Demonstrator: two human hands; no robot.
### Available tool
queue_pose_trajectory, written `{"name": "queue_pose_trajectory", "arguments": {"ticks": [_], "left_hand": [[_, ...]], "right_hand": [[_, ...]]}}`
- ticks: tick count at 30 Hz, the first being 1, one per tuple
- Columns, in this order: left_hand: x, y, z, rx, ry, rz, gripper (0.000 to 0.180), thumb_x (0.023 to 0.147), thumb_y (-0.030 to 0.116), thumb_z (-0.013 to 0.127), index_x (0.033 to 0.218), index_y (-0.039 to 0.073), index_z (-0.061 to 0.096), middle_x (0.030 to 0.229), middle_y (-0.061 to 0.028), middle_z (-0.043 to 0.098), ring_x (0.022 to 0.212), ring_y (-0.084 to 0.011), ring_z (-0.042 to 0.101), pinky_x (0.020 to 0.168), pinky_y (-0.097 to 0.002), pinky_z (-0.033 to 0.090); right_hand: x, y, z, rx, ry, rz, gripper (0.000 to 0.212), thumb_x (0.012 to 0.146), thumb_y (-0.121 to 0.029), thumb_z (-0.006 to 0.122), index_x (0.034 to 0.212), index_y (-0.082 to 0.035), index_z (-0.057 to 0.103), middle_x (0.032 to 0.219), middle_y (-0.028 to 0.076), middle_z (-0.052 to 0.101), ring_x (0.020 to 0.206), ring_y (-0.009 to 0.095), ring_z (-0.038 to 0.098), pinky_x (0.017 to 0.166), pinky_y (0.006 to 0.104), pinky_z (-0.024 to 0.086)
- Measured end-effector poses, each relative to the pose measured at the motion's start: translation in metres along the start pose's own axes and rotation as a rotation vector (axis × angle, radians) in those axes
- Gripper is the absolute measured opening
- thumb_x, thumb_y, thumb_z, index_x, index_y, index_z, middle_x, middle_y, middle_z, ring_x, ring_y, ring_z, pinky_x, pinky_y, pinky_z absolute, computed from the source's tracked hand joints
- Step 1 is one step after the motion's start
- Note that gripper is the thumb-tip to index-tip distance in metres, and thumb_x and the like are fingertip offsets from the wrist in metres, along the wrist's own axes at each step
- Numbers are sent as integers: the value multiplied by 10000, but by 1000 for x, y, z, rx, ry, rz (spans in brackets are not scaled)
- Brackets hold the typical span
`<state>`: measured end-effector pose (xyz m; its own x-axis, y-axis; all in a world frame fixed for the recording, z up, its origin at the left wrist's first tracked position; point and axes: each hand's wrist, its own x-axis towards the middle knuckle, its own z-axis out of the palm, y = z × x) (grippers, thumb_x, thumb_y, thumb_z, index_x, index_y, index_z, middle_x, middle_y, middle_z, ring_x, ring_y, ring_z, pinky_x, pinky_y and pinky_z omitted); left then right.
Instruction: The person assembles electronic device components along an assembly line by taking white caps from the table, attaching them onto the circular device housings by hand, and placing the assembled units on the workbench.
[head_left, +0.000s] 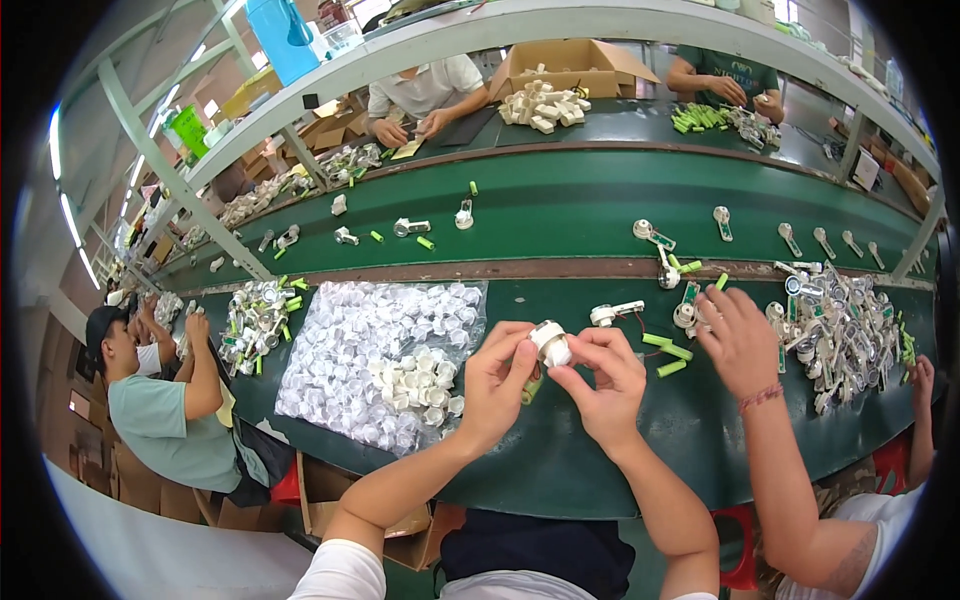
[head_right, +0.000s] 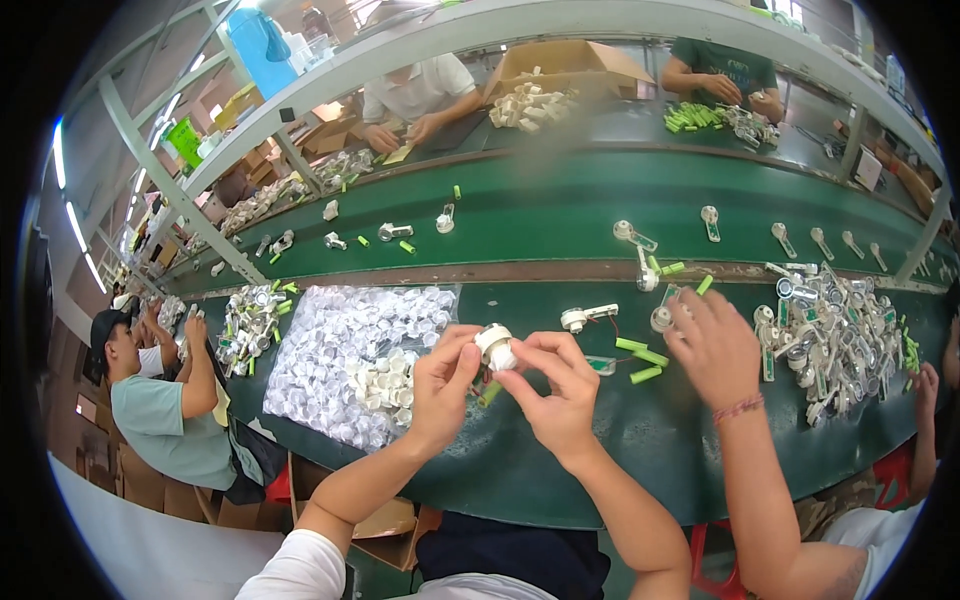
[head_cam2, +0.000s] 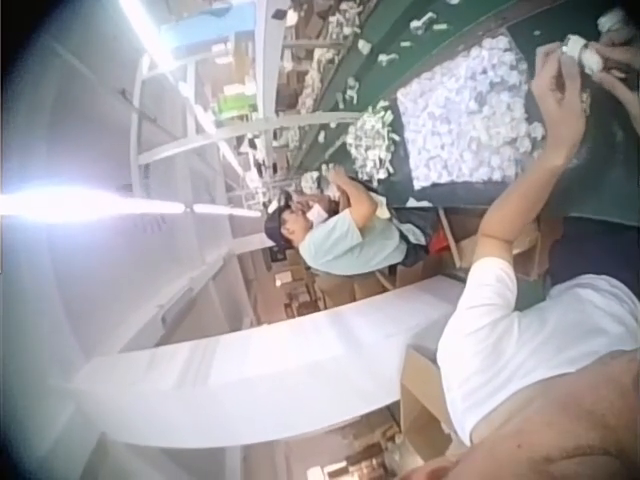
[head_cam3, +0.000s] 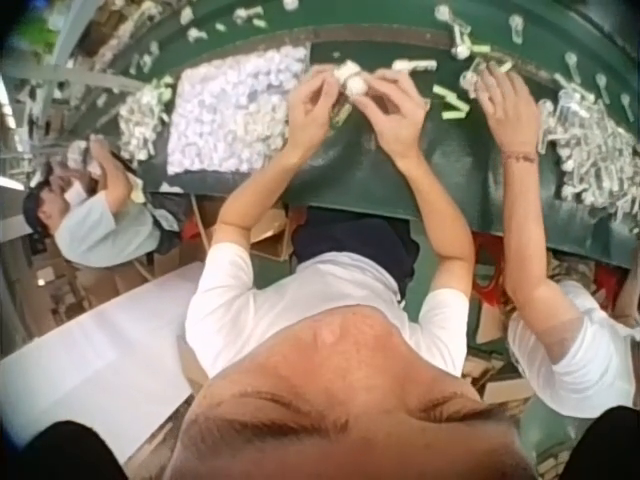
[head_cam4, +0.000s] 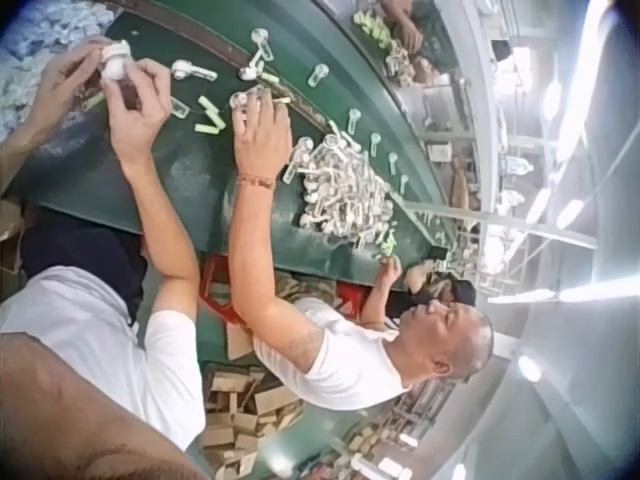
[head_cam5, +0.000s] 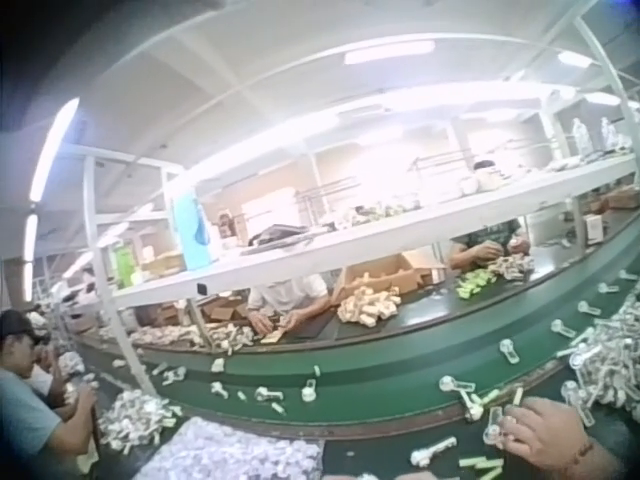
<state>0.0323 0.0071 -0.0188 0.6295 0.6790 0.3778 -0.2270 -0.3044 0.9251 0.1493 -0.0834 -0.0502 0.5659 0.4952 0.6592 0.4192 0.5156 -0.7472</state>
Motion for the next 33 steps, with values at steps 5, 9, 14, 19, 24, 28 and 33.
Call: {"name": "queue_pose_trajectory", "arguments": {"ticks": [5,9,14,19,24,28,33], "left_hand": [[-11,-1,3,-45,86,-1,275,988,138,599,1192,-37,657,1158,-72,557,937,-114,587,734,-223,500],[-12,-3,-1,-115,66,-23,288,969,93,619,1226,-34,639,1184,-78,553,965,-128,597,754,-238,517],[-13,-4,2,-77,0,100,346,903,42,690,1231,-26,602,1225,-93,520,1065,-159,575,878,-296,505],[-12,-7,-12,-194,-49,-1,388,873,67,729,1221,-16,581,1221,-83,501,1129,-173,528,966,-335,455],[-16,-1,-13,-206,-122,-23,421,865,103,746,1231,-10,573,1220,-77,483,1133,-176,506,996,-344,424],[-26,-1,-12,-196,-120,16,400,869,88,738,1223,-16,583,1205,-81,488,1106,-177,519,970,-327,439],[-29,0,-2,-237,-48,-10,286,881,62,711,1138,-34,631,1151,-79,516,1055,-156,539,901,-305,475]], "right_hand": [[-7,-2,7,115,16,100,383,748,126,755,1112,40,674,1093,110,562,904,182,648,825,296,591],[-5,-2,5,60,-10,95,386,745,116,760,1112,32,677,1076,109,571,888,176,649,788,287,582],[-4,-12,3,-205,-45,-51,387,723,74,781,1094,2,696,1056,121,588,847,199,675,724,299,576],[8,-9,-3,73,-162,20,448,770,17,770,1201,-4,651,1121,110,580,925,185,628,754,288,541],[1,0,0,331,-227,155,515,856,-81,736,1333,7,564,1242,132,534,977,173,576,786,280,490],[-9,-3,9,444,-182,183,447,862,-109,751,1252,40,591,1161,114,554,984,169,584,807,283,498],[-13,-4,7,518,-128,253,392,882,-84,729,1217,66,589,1138,113,570,1037,181,608,879,289,519]]}}
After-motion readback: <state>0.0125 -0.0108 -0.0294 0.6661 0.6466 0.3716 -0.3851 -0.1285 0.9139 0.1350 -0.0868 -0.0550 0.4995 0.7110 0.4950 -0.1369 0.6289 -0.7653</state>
